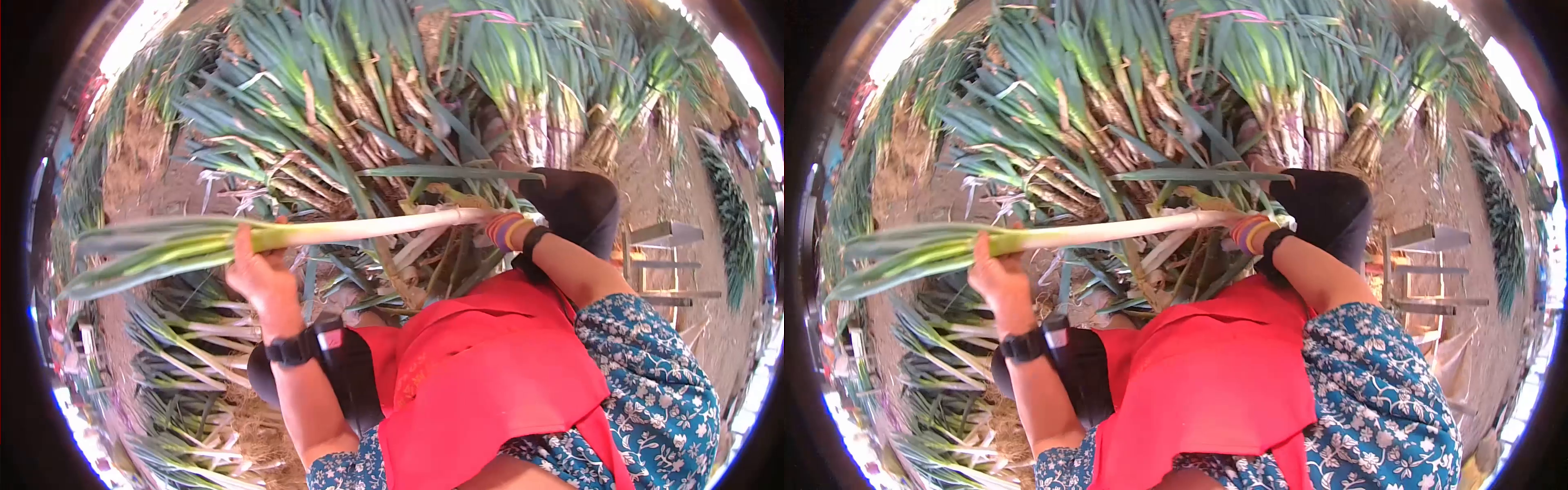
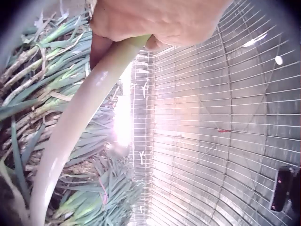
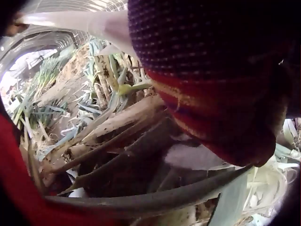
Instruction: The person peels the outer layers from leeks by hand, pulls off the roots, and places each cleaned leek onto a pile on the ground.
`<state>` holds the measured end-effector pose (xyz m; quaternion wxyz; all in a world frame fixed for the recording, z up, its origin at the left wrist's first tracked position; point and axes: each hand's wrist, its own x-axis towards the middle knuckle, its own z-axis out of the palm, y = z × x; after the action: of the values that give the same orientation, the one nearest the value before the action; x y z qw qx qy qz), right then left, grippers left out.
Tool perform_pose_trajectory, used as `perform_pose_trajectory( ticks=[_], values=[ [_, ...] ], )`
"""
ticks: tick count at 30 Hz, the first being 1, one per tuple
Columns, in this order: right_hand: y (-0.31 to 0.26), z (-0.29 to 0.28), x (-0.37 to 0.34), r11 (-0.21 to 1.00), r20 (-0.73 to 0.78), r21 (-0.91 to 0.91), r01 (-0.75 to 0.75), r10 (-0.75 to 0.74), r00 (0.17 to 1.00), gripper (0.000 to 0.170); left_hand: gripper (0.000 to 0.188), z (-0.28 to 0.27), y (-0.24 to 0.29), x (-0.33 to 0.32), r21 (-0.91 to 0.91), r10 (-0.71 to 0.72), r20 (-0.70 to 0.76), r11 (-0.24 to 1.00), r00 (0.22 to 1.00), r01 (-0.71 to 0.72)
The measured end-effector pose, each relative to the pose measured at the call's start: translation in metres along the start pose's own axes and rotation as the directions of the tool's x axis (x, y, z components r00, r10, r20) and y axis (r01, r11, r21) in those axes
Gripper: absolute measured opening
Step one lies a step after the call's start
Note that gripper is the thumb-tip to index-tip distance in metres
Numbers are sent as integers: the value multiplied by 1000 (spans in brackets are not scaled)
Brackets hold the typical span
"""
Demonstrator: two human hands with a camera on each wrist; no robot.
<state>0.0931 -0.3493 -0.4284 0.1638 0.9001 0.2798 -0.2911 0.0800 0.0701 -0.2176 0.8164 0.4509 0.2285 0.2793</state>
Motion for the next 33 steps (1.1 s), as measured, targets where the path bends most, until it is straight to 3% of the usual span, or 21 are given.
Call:
perform_pose_trajectory(
  ticks=[1, 5, 6, 8, 9, 10, 12, 13, 14, 16, 17, 19, 21, 23, 24, 25, 28, 30, 31, 32, 33],
  values=[
    [20, 76, 51, 992, -298, 99, 84, -51, 953, 39, 37, 5, 11, -12, -9, 20, 15, 1000, 1000, -20],
    [25, 24, 1, 991, -109, 127, 49, -35, 993, 36, 35, 6, 59, -42, 108, 143, 23, 984, 989, -145],
    [28, 18, -12, 991, -79, 127, 31, -21, 997, 35, 38, -27, 79, -20, 153, 248, 92, 954, 964, -260],
    [35, -7, -36, 988, -15, 157, -9, 12, 1000, 34, 37, -80, 162, 5, 206, 266, 125, 935, 956, -287],
    [37, -20, -28, 955, 188, 292, -59, 3, 982, 33, 36, -71, 191, 2, 277, 339, -117, 914, 934, -297],
    [44, 10, -1, 936, 4, 346, 65, -71, 997, 32, 36, -79, 204, 8, 298, 369, -130, 900, 920, -318],
    [24, -25, 26, 970, 185, 192, 152, -188, 965, 30, 37, -100, 224, 21, 165, 202, 101, 962, 974, -216],
    [12, -70, 8, 953, 119, 251, 171, -206, 971, 28, 36, -101, 218, 20, 115, 199, 306, 963, 931, -243],
    [0, -123, -16, 935, 61, 308, 177, -205, 977, 27, 37, -97, 207, 21, 46, 193, 326, 975, 925, -219],
    [-11, -189, -20, 954, -121, 176, 245, -226, 967, 28, 40, -81, 185, 16, -5, 217, 279, 974, 935, -224],
    [-10, -192, -20, 869, -429, 323, 375, -219, 876, 30, 40, -74, 175, 16, -14, 214, 286, 976, 934, -219],
    [-22, -198, -19, 651, -843, 305, 695, -155, 515, 42, 44, -65, 162, 13, -63, 223, 312, 975, 923, -214],
    [-61, -226, -51, 566, -908, 156, 809, -241, 343, 56, 46, -55, 157, 9, -57, 240, 305, 971, 922, -234],
    [-84, -209, -51, 658, -802, 68, 750, -411, 433, 46, 45, -48, 155, 7, -142, 217, 376, 974, 901, -176],
    [-97, -200, -53, 687, -735, 8, 726, -489, 471, 41, 44, -29, 153, -15, -2, 273, 345, 957, 898, -290],
    [-107, -204, -60, 616, -660, 276, 738, -437, 611, 27, 45, -28, 148, -14, -46, 284, 274, 958, 919, -283],
    [-122, -196, -54, 566, -625, 342, 750, -459, 632, 19, 41, -11, 123, -51, 370, 282, 334, 839, 899, -400],
    [-126, -203, -56, 527, -684, 267, 807, -486, 544, 20, 17, -9, 70, -65, 167, 172, 289, 960, 942, -227],
    [-129, -206, -55, 449, -684, 369, 814, -462, 565, 23, 9, -8, 42, -70, 57, 117, 264, 989, 957, -136],
    [-130, -208, -55, 371, -676, 469, 801, -433, 596, 26, 10, 1, 30, -80, -131, -38, 104, 990, 994, 51],
    [-129, -215, -56, 387, -675, 373, 843, -510, 533, 27, 9, -3, 29, -76, -90, 6, 52, 996, 999, -2]
  ],
)
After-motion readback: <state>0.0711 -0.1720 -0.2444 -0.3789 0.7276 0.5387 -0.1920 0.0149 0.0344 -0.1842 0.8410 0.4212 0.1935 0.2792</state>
